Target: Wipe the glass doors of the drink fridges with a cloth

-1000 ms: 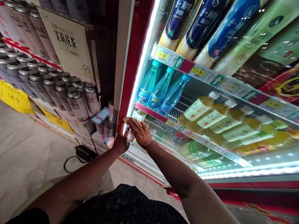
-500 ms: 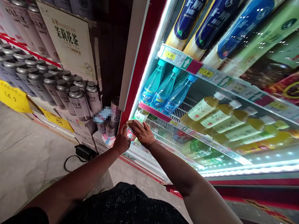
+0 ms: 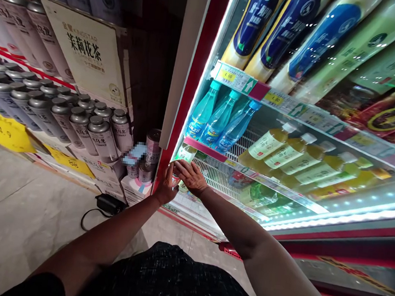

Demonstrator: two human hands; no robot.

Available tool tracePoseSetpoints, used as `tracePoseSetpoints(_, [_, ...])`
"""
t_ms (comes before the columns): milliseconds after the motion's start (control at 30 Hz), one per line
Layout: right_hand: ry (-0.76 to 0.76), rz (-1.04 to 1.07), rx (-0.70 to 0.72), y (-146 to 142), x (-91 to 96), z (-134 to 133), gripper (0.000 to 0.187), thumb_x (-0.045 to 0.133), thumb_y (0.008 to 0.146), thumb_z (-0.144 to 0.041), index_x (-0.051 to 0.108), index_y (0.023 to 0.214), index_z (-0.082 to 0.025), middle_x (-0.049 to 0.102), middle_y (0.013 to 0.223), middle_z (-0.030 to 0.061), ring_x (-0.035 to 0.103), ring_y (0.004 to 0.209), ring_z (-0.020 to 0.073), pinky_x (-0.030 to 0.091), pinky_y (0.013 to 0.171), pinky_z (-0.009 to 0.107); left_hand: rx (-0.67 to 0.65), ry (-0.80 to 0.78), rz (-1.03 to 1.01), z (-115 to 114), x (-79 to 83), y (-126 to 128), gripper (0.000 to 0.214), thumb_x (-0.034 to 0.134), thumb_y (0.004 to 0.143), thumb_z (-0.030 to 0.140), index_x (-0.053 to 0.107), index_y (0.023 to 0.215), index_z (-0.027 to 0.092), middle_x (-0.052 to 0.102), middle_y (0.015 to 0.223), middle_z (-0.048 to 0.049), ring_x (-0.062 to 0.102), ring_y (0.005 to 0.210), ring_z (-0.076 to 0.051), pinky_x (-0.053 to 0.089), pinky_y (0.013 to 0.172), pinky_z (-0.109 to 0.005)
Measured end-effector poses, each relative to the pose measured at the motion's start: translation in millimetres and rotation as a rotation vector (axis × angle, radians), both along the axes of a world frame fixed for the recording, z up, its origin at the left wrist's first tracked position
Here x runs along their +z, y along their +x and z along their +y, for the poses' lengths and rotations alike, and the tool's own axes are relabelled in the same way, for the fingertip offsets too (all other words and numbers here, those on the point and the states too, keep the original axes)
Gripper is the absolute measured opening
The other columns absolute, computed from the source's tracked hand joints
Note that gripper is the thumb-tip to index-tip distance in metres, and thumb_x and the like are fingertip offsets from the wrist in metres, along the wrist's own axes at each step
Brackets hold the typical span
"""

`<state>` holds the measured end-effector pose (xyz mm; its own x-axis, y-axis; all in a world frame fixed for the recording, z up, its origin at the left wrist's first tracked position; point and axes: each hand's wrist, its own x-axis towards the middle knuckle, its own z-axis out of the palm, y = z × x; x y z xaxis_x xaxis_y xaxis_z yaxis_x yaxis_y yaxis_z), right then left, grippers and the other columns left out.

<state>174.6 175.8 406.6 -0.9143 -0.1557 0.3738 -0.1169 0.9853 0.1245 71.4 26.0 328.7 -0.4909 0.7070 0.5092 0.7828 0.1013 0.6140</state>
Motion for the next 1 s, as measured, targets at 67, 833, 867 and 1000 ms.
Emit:
tracePoseSetpoints(67, [0.000,-0.004,-0.003,-2,0.3,-3,0.052,0.049,0.104,-0.013,0.051,0.153,-0.030,0.046,0.163,0.0034,0.042,0.154,0.0222,0.031,0.130,0.047,0.001,-0.001,-0.022,0,-0.6,-4,0.086,0.055,0.084,0.021,0.016,0.159,0.009,0.038,0.160,-0.0245,0.035,0.153,-0.032,0.039,0.124,-0.053])
tracePoseSetpoints(833, [0.128,0.100,-0.024,-18,-50.0,-19,0.072,0.040,0.099,-0.003,0.020,0.167,-0.018,0.051,0.159,0.0062,0.052,0.146,0.0192,0.031,0.131,0.041,-0.023,-0.241,-0.158,-19,-24.3,-31,0.086,0.063,0.077,0.022,0.034,0.157,0.010,0.037,0.163,-0.0226,0.035,0.154,-0.036,0.033,0.128,-0.053])
tracePoseSetpoints(867, [0.135,0.105,-0.023,-19,-50.3,-19,0.072,0.040,0.099,-0.003,0.020,0.167,-0.017,0.051,0.159,0.0061,0.052,0.147,0.0194,0.032,0.131,0.041,-0.031,-0.253,-0.164,-20,-23.8,-31,0.086,0.063,0.077,0.023,0.035,0.157,0.009,0.036,0.164,-0.0226,0.035,0.154,-0.036,0.033,0.128,-0.052])
tracePoseSetpoints(1000, [0.155,0.138,-0.053,-16,-43.4,-18,0.069,0.040,0.102,-0.006,0.018,0.167,-0.016,0.046,0.162,0.0054,0.043,0.153,0.0199,0.029,0.132,0.041,-0.058,-0.299,-0.192,-22,-21.9,-32,0.083,0.062,0.079,0.024,0.036,0.156,0.008,0.033,0.166,-0.0242,0.035,0.154,-0.036,0.033,0.128,-0.051])
